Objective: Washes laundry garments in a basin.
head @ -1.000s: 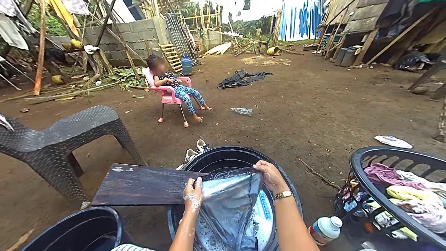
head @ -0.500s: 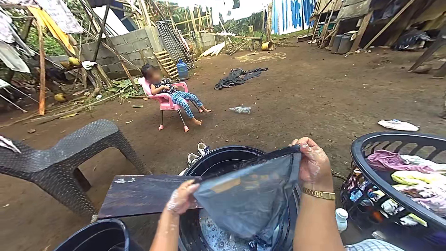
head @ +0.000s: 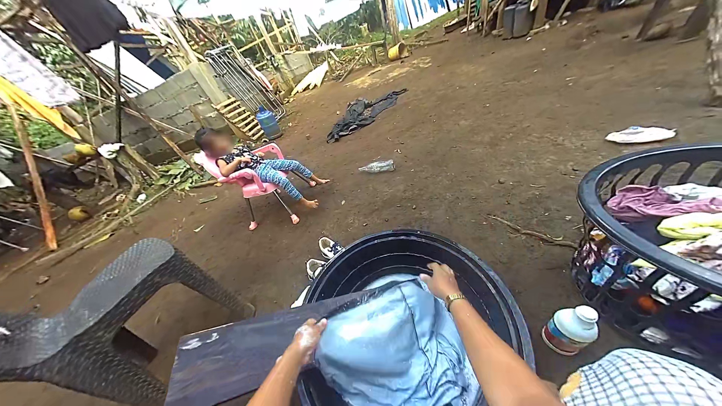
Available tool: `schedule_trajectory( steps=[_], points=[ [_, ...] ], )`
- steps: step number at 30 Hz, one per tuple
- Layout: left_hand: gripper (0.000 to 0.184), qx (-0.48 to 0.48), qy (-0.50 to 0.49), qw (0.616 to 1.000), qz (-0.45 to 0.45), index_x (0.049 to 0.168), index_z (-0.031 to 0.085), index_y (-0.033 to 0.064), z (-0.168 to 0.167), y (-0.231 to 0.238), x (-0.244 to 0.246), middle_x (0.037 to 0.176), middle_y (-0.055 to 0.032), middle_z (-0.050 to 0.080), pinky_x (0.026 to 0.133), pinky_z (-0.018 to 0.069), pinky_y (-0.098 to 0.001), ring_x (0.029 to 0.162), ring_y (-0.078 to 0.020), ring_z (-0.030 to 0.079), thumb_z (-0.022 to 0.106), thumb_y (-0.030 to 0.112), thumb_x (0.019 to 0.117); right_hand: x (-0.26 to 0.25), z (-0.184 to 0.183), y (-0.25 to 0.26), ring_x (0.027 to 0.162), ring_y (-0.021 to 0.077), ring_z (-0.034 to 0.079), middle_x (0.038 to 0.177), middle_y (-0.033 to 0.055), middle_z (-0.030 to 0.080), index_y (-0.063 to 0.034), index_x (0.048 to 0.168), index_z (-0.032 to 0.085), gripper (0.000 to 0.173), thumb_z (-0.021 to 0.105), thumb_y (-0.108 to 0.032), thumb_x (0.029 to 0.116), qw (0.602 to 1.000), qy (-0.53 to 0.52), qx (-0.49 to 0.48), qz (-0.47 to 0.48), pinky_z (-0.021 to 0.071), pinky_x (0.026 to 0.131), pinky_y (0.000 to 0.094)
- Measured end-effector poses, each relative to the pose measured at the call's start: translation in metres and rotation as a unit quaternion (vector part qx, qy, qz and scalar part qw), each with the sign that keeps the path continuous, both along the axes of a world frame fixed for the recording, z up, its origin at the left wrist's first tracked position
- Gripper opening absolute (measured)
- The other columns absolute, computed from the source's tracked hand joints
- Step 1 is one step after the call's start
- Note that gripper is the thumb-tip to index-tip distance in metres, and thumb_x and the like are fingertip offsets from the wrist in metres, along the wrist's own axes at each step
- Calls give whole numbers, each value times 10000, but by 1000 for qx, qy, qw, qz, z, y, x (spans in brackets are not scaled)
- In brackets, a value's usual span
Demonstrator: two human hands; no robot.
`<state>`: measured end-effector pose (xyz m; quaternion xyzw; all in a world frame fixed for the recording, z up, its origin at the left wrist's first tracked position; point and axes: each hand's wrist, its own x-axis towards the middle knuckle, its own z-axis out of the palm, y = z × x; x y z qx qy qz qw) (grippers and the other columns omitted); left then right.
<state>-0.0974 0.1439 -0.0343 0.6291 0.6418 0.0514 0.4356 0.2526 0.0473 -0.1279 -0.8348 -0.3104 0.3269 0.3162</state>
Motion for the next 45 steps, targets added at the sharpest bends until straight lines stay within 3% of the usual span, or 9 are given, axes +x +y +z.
schedule_trajectory(
  steps=[7,11,20,25,28,30,35,39,45],
  points=[
    [440,43,168,978,-118,1277,592,-79,-18,27,0,1328,-308,585,1109,390,-554,1300,-411,539,475,306,1099,-32,-64,-27,1464,464,360,1553,326,377,81,1528,364,652,605,-68,940,980,-91,-164,-62,340,1163,591],
    [398,96,238,957,-139,1211,624,-62,-5,31,-4,1211,-282,650,1070,428,-544,1221,-398,601,502,295,1086,-40,-80,-30,1487,442,338,1584,329,326,125,1435,465,533,584,-85,960,971,-78,-222,-30,337,1189,548],
    [429,122,316,933,-120,1296,607,12,-3,24,-8,1238,-237,665,1054,465,-548,1244,-379,611,510,368,1077,-30,-106,-36,1350,384,545,1437,287,540,65,1550,290,927,778,-354,881,968,95,-175,-150,435,1126,518],
    [444,114,354,915,-153,1314,607,19,-6,23,-7,1264,-234,660,1067,460,-540,1269,-376,599,520,380,1070,-17,-106,-28,1351,403,531,1412,285,564,26,1490,435,746,770,-309,914,965,153,-58,-204,406,1133,559],
    [447,100,362,914,-154,1326,601,20,-6,24,-5,1284,-236,651,1072,458,-537,1282,-375,591,522,378,1070,-17,-120,-27,1458,414,405,1552,314,400,34,1563,324,805,654,-435,998,973,157,-78,-147,321,1208,530],
    [449,98,364,913,-153,1325,605,22,-5,25,-4,1285,-232,651,1073,457,-536,1281,-368,592,524,381,1068,-18,-129,-30,1430,400,450,1504,312,463,66,1529,347,742,647,-376,1015,969,176,-82,-152,342,1192,517],
    [432,93,365,914,-151,1312,612,31,-6,27,-4,1278,-226,656,1070,461,-533,1280,-362,595,526,376,1067,-21,-78,-14,1370,406,515,1437,288,539,51,1441,503,540,529,-329,1059,984,-10,-155,-90,412,1133,544],
    [437,87,370,912,-153,1305,615,26,-6,28,-3,1274,-228,658,1066,463,-539,1273,-366,600,526,381,1066,-39,-37,9,1392,431,477,1437,300,533,54,1450,495,526,509,-305,1066,992,-87,-41,-76,368,1160,553],
    [441,84,369,914,-148,1309,610,18,-5,28,-2,1285,-230,651,1075,453,-538,1287,-369,588,532,377,1065,-101,-33,49,1377,365,518,1471,247,536,-55,1551,425,494,482,-168,1073,977,191,4,99,393,1158,523]
  ],
)
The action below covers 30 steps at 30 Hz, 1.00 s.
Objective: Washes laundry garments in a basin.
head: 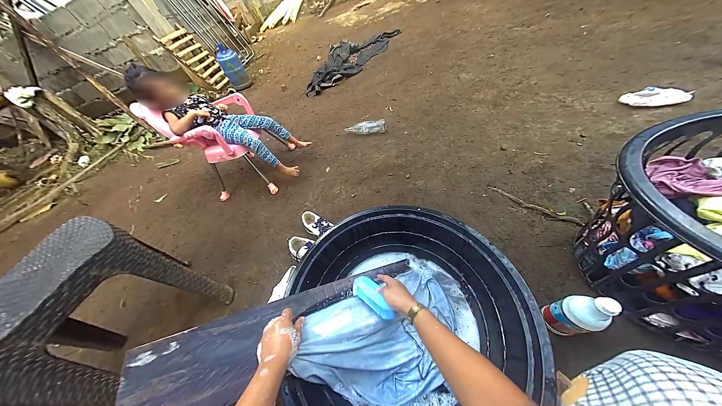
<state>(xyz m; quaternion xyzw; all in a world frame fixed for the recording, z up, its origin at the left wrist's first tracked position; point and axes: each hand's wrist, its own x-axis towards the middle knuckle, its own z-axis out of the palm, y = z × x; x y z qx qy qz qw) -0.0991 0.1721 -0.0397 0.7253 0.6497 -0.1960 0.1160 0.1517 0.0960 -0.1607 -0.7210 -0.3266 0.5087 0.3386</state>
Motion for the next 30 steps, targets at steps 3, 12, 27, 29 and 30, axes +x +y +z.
schedule_trajectory(
  steps=[3,12,27,29,30],
  points=[
    [451,4,7,1000,-6,1318,607,27,-2,-2,-1,1276,-224,658,1067,461,-537,1276,-371,596,525,392,1066,-24,-10,-10,1385,378,505,1482,253,514,-41,1572,374,505,371,-257,1115,991,-84,13,-107,397,1158,509],
    [414,-10,-19,997,-74,1494,497,225,-4,-2,-1,1285,-202,671,1030,476,-581,1234,-410,621,492,252,1081,-64,44,-5,1311,440,544,1470,310,470,-74,1635,210,893,727,-235,926,974,-160,26,156,477,1075,544],
    [562,-97,111,981,-127,1547,383,492,9,-23,22,1465,-117,581,1093,425,-575,1378,-347,519,355,153,1099,32,-42,-17,1307,492,526,1487,327,451,-283,1661,161,766,587,-320,1026,971,-222,-92,4,451,1071,591],
    [568,-95,115,980,-129,1548,378,496,7,-23,24,1461,-119,584,1087,430,-580,1372,-352,524,363,154,1095,1,-17,-14,1312,503,519,1475,347,454,-238,1659,186,756,589,-295,1022,975,-214,-52,40,458,1066,600],
    [552,-94,118,979,-135,1554,366,495,6,-21,23,1454,-122,590,1084,433,-581,1367,-354,530,367,185,1097,-25,-2,-13,1312,491,526,1475,340,461,-239,1657,199,743,584,-306,1025,975,-206,-12,79,465,1065,594]
  ],
)
